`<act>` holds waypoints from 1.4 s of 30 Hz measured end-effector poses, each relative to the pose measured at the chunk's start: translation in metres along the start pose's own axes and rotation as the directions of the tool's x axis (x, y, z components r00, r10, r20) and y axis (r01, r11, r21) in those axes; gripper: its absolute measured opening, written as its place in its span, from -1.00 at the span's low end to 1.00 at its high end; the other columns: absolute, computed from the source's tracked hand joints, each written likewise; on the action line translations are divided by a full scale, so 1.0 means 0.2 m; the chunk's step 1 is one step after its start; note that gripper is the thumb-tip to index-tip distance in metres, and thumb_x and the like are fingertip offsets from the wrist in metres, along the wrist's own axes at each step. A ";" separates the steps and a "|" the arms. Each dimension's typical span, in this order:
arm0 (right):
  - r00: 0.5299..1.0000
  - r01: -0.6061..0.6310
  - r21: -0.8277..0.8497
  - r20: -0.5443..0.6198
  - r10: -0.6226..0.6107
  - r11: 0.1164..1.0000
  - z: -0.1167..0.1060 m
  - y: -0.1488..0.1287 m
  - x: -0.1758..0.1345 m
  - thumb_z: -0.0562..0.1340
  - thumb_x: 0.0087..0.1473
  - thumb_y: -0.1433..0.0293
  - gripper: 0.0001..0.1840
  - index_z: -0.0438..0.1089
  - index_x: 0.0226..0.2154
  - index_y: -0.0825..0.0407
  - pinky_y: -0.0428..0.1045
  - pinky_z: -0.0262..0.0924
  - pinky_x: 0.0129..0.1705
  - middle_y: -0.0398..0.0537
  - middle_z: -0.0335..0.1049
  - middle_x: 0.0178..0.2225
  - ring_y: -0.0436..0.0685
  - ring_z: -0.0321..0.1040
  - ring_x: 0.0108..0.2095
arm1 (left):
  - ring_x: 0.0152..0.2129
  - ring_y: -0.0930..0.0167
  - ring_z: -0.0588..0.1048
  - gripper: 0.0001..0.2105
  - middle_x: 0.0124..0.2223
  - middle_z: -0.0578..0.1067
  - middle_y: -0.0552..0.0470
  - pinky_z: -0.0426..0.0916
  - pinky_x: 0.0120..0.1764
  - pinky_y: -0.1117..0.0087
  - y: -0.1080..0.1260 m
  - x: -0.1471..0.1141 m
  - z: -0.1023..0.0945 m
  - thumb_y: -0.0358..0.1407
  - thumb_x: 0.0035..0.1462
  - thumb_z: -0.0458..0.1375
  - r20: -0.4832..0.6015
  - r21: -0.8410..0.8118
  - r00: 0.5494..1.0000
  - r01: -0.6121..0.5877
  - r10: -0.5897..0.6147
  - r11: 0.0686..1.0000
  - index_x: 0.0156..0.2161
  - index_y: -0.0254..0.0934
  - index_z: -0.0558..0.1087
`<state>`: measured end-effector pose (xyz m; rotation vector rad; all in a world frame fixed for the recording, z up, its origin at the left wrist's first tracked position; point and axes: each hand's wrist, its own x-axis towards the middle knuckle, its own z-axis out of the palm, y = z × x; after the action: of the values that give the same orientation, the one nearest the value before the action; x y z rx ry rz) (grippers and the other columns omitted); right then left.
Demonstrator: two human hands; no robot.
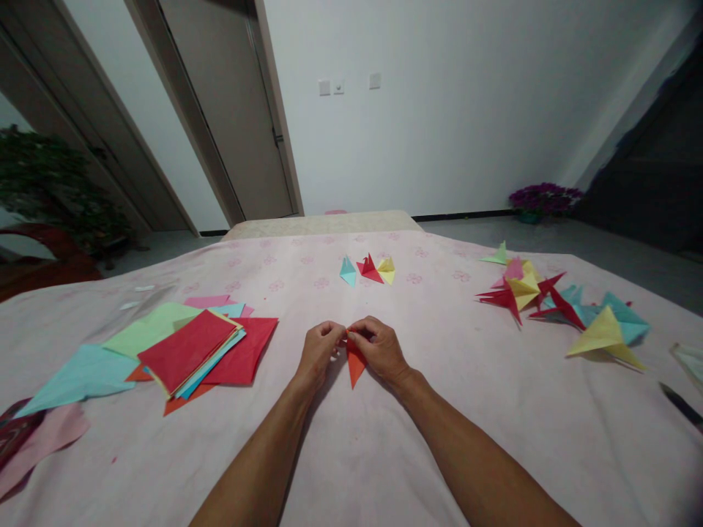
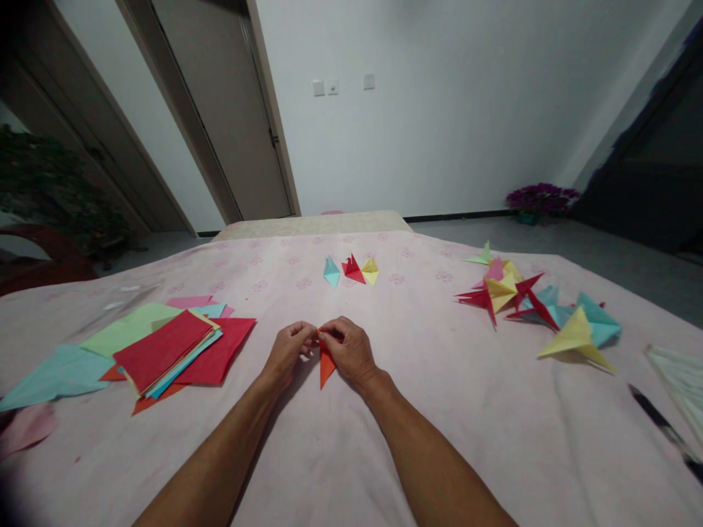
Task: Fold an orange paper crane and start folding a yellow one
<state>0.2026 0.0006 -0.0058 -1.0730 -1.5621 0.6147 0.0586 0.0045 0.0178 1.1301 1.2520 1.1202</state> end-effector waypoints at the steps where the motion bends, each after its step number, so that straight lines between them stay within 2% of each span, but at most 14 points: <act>1: 1.000 -0.003 0.004 0.000 0.003 1.000 0.00 0.00 0.00 0.27 0.05 0.45 -0.93 0.48 -0.40 -0.01 -0.06 0.25 -0.30 -0.14 0.44 -0.39 0.05 0.38 -0.37 | -0.56 0.48 0.39 -0.84 -0.50 0.43 0.06 0.12 -0.52 0.50 0.00 0.00 0.00 -0.23 -0.08 0.18 0.005 0.006 1.000 0.012 -0.012 1.000 -0.49 -0.32 0.42; 12: 1.000 -0.002 -0.038 0.024 0.003 0.999 0.00 -0.02 0.00 0.24 0.07 0.45 -0.90 0.48 -0.40 -0.02 -0.05 0.24 -0.28 -0.14 0.43 -0.39 0.05 0.37 -0.36 | -0.57 0.49 0.37 -0.82 -0.50 0.46 0.02 0.12 -0.50 0.48 0.04 0.01 -0.04 -0.22 -0.09 0.20 0.059 0.059 0.996 0.070 -0.073 0.996 -0.50 -0.33 0.42; 23: 0.999 0.034 -0.108 0.040 -0.030 0.994 -0.01 -0.04 0.00 0.22 0.09 0.47 -0.87 0.48 -0.41 -0.03 -0.04 0.23 -0.27 -0.15 0.44 -0.40 0.05 0.38 -0.36 | -0.70 0.55 0.23 -0.83 -0.64 0.37 0.06 0.01 -0.59 0.48 0.04 0.00 -0.04 -0.28 -0.06 0.14 0.122 0.040 0.988 0.087 -0.091 0.995 -0.57 -0.32 0.40; 29: 0.999 0.038 -0.128 0.042 -0.033 0.991 -0.01 -0.04 0.00 0.21 0.09 0.46 -0.88 0.46 -0.42 -0.03 -0.05 0.22 -0.27 -0.16 0.42 -0.41 0.05 0.37 -0.36 | -0.69 0.55 0.25 -0.84 -0.61 0.41 0.04 0.02 -0.58 0.49 0.05 -0.01 -0.03 -0.28 -0.06 0.15 0.135 -0.004 0.984 0.119 -0.117 0.993 -0.56 -0.32 0.39; 35: 0.998 0.048 -0.216 0.048 -0.039 0.975 -0.01 -0.05 -0.01 0.19 0.10 0.46 -0.89 0.41 -0.42 -0.02 -0.07 0.18 -0.28 -0.16 0.40 -0.40 0.03 0.33 -0.37 | -0.67 0.55 0.29 -0.86 -0.57 0.45 0.01 0.03 -0.57 0.50 0.05 -0.01 -0.03 -0.30 -0.06 0.15 0.136 -0.011 0.983 0.129 -0.126 0.992 -0.54 -0.33 0.39; 42: 0.996 0.055 -0.272 0.083 -0.033 0.961 -0.01 -0.05 -0.01 0.16 0.12 0.47 -0.90 0.37 -0.39 -0.02 -0.06 0.18 -0.27 -0.15 0.40 -0.38 0.04 0.32 -0.36 | -0.67 0.55 0.30 -0.85 -0.56 0.44 0.01 0.04 -0.57 0.50 0.05 0.00 -0.04 -0.28 -0.05 0.15 0.184 -0.005 0.975 0.131 -0.128 0.991 -0.52 -0.34 0.40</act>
<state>0.2020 -0.0064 0.0022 -1.2275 -1.7708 0.4209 0.0503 0.0053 0.0274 1.0965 1.1531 0.9066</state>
